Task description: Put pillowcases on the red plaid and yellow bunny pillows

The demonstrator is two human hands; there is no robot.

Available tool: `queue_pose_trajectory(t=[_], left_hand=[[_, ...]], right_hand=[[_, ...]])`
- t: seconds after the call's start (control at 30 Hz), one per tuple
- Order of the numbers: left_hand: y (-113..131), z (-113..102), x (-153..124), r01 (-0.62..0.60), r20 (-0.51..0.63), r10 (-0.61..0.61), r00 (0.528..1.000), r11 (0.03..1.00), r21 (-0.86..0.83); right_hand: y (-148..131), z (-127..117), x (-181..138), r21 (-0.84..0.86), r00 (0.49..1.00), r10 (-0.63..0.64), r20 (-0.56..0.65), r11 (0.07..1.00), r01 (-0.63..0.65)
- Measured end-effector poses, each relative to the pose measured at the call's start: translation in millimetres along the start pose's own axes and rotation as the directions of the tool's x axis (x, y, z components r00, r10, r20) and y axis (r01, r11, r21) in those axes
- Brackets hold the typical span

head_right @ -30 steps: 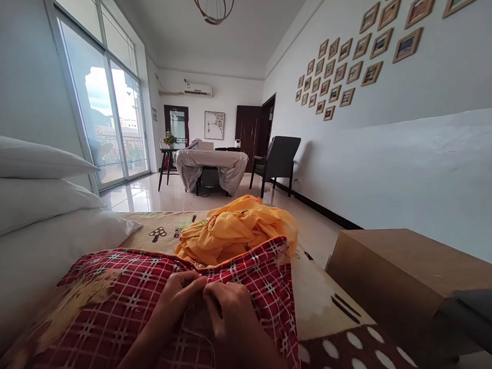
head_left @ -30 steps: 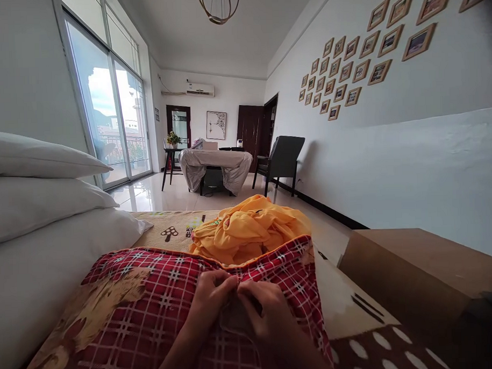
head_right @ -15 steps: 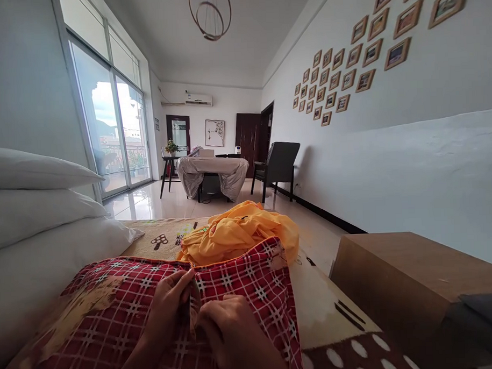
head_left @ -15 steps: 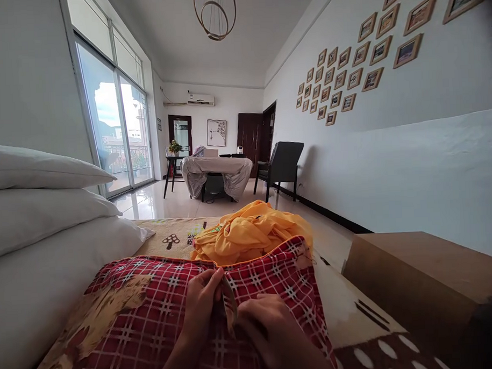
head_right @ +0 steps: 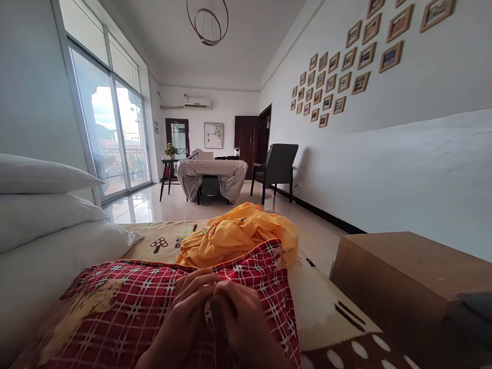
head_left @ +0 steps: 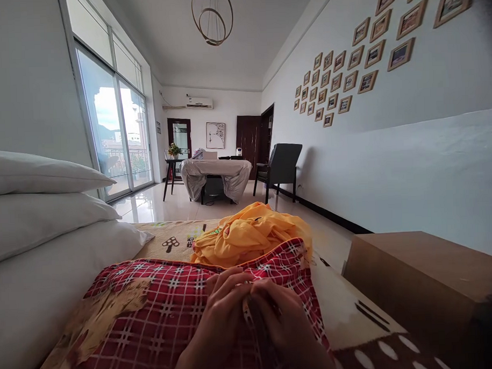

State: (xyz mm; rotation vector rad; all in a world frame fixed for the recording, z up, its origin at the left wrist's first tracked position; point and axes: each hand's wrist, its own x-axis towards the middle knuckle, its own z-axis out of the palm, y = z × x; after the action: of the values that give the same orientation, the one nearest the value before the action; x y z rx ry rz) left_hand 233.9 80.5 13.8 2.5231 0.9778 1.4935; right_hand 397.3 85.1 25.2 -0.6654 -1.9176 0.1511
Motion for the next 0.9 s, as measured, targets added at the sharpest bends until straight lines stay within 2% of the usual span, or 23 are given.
queue_pose_trajectory(t=[0.17, 0.3, 0.47, 0.53, 0.63, 0.77, 0.9], left_hand=[[-1, -2, 3, 0.087, 0.078, -0.08, 0.994, 0.992, -0.087], [-3, 4, 3, 0.168, 0.041, -0.165, 0.985, 0.983, -0.071], [-13, 12, 1, 0.237, -0.01, -0.237, 0.971, 0.969, 0.071], [-18, 14, 0, 0.26, -0.049, -0.256, 0.965, 0.96, 0.103], [-21, 14, -3, 0.24, -0.107, -0.228, 0.968, 0.963, 0.125], [-1, 3, -5, 0.118, -0.182, -0.093, 0.979, 0.984, 0.133], [32, -6, -5, 0.083, -0.071, -0.073, 0.995, 0.985, 0.151]], right_hand=[[3, 5, -1, 0.034, 0.999, 0.01, 0.049, 0.999, -0.011], [10, 7, 0, 0.039, 0.993, 0.062, 0.101, 0.997, -0.067], [8, -1, 3, 0.046, 0.951, 0.112, 0.289, 0.99, -0.131], [6, -4, 3, 0.048, 0.932, 0.126, 0.341, 0.987, -0.151], [5, -6, 4, 0.042, 0.924, 0.161, 0.348, 0.981, -0.187], [11, -6, 4, 0.047, 0.928, 0.209, 0.309, 0.971, -0.234], [15, -8, 7, 0.022, 0.942, 0.221, 0.252, 0.972, -0.235]])
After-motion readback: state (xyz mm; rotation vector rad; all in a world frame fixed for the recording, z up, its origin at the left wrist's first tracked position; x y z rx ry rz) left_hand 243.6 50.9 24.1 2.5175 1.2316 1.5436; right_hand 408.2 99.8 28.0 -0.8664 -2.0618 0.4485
